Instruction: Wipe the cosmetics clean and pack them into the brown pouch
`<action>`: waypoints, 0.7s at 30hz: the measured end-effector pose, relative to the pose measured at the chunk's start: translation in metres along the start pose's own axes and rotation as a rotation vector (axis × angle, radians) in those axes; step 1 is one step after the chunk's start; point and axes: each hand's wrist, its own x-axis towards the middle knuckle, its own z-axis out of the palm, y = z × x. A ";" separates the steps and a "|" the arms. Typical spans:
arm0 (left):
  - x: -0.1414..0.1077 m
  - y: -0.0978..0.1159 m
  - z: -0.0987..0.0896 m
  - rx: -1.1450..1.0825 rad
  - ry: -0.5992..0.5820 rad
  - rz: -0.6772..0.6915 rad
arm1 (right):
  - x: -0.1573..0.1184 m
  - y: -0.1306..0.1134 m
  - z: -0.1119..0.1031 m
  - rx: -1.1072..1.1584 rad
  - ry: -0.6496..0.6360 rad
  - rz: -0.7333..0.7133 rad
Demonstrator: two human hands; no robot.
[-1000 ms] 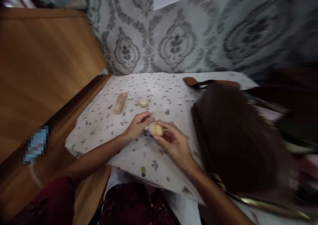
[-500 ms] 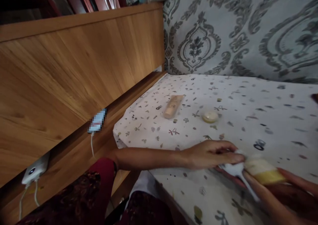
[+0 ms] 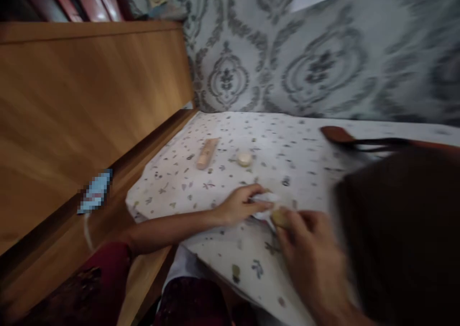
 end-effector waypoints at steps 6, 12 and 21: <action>-0.002 0.009 -0.002 0.053 -0.017 0.076 | 0.002 -0.019 -0.023 0.276 -0.031 0.022; -0.010 0.020 0.004 0.151 -0.060 0.053 | -0.008 -0.023 -0.044 0.569 -0.063 0.101; -0.012 0.112 0.059 0.603 -0.316 0.715 | -0.039 -0.018 -0.181 0.973 0.248 0.185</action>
